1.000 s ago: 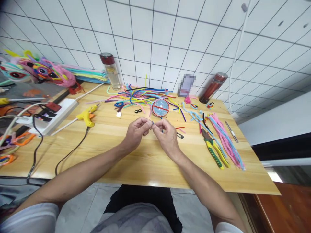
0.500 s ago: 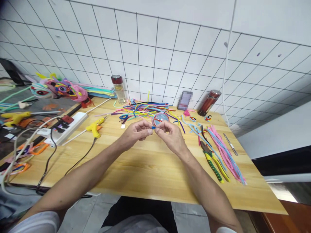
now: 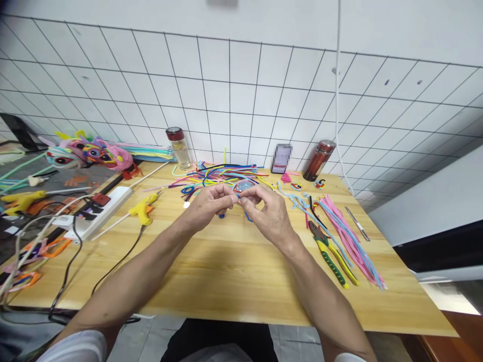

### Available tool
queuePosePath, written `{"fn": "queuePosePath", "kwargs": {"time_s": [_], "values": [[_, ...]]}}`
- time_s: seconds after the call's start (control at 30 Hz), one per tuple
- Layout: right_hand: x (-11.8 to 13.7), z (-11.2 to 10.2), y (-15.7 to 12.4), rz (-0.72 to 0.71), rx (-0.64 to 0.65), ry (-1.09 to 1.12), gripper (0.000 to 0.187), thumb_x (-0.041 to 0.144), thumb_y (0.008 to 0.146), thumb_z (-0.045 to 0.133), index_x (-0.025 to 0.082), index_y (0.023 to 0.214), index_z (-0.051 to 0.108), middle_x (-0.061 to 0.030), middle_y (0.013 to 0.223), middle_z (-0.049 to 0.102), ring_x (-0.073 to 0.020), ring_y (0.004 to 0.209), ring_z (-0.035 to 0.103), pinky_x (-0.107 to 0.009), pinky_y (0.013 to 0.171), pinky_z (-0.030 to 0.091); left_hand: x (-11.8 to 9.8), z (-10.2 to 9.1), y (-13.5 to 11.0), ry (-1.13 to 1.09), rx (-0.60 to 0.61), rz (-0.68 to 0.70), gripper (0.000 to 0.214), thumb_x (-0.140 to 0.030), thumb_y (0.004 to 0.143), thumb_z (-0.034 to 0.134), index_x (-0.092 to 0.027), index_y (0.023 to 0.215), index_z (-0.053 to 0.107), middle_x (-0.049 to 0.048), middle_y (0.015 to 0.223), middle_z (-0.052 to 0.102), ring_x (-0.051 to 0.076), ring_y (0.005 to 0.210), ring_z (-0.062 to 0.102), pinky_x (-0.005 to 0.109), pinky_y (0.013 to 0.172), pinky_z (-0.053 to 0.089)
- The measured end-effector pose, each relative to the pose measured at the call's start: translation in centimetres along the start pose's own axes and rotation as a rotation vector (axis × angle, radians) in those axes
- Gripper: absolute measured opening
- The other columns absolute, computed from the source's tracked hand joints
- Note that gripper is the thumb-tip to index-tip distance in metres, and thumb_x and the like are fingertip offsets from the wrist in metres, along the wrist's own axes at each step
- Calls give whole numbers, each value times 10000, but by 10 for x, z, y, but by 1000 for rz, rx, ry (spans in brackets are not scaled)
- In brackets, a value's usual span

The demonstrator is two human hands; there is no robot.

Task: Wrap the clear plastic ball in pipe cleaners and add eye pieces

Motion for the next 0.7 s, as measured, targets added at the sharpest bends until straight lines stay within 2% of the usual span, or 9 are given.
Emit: {"fn": "queuePosePath", "kwargs": {"time_s": [0.23,0.5,0.6,0.7], "values": [[8,-4,-5,-101,-122,-95,87,179,900,643,241,896,705,-2,769,689,-155,672,606,-309,666,513,6,3,3,-185,-65,35,395,-476,738,847,-173,764,595,-50,611,544,48,470,365,217,460,260],[20,2,-15,-183,-224,-176,108,151,924,622,242,918,680,-5,781,694,-157,678,616,-317,682,514,20,9,-8,-423,-249,149,373,-456,777,843,-171,821,606,-44,663,592,40,503,393,202,504,314],[19,0,-15,-181,-229,-190,113,152,919,613,247,916,675,-7,779,693,-163,679,618,-320,678,517,22,12,-7,-428,-218,135,396,-480,775,840,-174,808,591,-38,698,606,38,497,396,211,501,317],[17,-1,-11,-186,-190,-217,129,147,914,604,253,906,674,-9,777,684,-172,697,623,-323,685,517,18,13,-2,-325,-104,86,395,-502,784,818,-169,803,606,-23,726,622,42,501,403,220,496,310]]}}
Point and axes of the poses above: each hand's wrist, its own y-axis towards the middle knuckle, its own z-axis out of the palm, x = y × z, the point moved 10 cm from there along y, towards the middle knuckle
